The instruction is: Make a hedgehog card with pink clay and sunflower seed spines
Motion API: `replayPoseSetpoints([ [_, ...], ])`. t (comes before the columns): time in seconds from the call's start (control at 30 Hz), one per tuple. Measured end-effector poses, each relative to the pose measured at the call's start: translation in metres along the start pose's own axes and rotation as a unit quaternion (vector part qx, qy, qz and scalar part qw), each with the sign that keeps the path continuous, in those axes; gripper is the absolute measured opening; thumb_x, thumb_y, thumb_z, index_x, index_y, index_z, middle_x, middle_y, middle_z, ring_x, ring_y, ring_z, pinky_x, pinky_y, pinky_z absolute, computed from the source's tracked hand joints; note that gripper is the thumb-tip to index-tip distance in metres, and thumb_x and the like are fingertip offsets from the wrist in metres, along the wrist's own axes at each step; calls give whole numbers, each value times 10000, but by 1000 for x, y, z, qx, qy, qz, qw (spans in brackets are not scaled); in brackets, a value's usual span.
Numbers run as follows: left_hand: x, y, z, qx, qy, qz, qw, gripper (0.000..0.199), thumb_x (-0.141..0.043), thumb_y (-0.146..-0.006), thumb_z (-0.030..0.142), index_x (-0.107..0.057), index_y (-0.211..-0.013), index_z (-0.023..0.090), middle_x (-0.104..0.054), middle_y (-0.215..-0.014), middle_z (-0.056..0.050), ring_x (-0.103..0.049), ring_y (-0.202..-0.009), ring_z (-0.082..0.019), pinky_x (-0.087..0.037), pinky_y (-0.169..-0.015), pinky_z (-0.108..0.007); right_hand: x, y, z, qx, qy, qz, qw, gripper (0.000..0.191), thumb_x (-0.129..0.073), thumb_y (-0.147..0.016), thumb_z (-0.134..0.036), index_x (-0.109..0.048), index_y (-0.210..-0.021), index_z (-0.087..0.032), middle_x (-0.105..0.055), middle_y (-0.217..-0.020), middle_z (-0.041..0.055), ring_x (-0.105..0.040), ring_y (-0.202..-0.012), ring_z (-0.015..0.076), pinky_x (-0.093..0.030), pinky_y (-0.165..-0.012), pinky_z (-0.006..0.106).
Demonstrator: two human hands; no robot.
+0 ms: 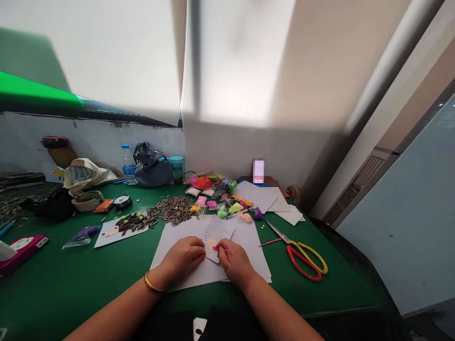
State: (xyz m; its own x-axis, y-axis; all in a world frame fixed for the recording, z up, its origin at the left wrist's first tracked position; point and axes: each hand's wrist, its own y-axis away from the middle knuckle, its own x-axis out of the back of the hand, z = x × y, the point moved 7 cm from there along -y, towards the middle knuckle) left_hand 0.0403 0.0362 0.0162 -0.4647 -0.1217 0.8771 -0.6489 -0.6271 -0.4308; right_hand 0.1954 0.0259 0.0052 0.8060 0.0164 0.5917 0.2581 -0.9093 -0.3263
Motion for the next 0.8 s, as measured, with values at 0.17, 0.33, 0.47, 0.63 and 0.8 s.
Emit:
replayPoseSetpoints([
  [0.17, -1, -1, 1, -5, 2, -4, 1000, 148, -610, -862, 169, -734, -796, 215, -722, -922, -48, -656, -842, -199, -486, -776, -320, -1, 0, -4, 13, 48, 4, 999, 210, -400, -942, -239, -583, -843, -209, -653, -801, 24, -593, -756, 176, -413, -693, 273],
  [0.33, 0, -1, 1, -7, 1, 2, 1000, 156, -605, -858, 165, -737, -792, 216, -721, -904, -50, -654, -837, -196, -484, -770, -312, -2, 1, -6, 30, 74, 5, 997, 203, -412, -931, -226, -599, -854, -202, -666, -811, 35, -597, -754, 180, -413, -695, 277],
  [0.47, 1, -1, 1, -6, 4, 4, 1000, 158, -602, -861, 165, -737, -796, 217, -721, -905, -50, -654, -839, -196, -484, -775, -313, -3, 1, -7, 34, 82, 4, 996, 201, -417, -932, -218, -603, -857, -209, -666, -805, 32, -601, -753, 181, -415, -698, 277],
  [0.63, 1, 0, 0, -5, 10, 4, 1000, 158, -603, -860, 161, -733, -791, 219, -719, -910, -48, -651, -846, -198, -481, -780, -316, -5, 2, -8, 48, 112, 7, 992, 199, -411, -926, -201, -594, -850, -215, -657, -804, 30, -591, -755, 183, -409, -704, 280],
  [0.8, -2, 1, -2, -2, 16, 5, 1000, 160, -602, -851, 147, -733, -793, 217, -719, -907, -47, -654, -855, -199, -482, -788, -317, -9, 3, -10, 69, 149, -1, 986, 179, -416, -897, -156, -579, -841, -206, -642, -805, 38, -574, -752, 185, -391, -691, 281],
])
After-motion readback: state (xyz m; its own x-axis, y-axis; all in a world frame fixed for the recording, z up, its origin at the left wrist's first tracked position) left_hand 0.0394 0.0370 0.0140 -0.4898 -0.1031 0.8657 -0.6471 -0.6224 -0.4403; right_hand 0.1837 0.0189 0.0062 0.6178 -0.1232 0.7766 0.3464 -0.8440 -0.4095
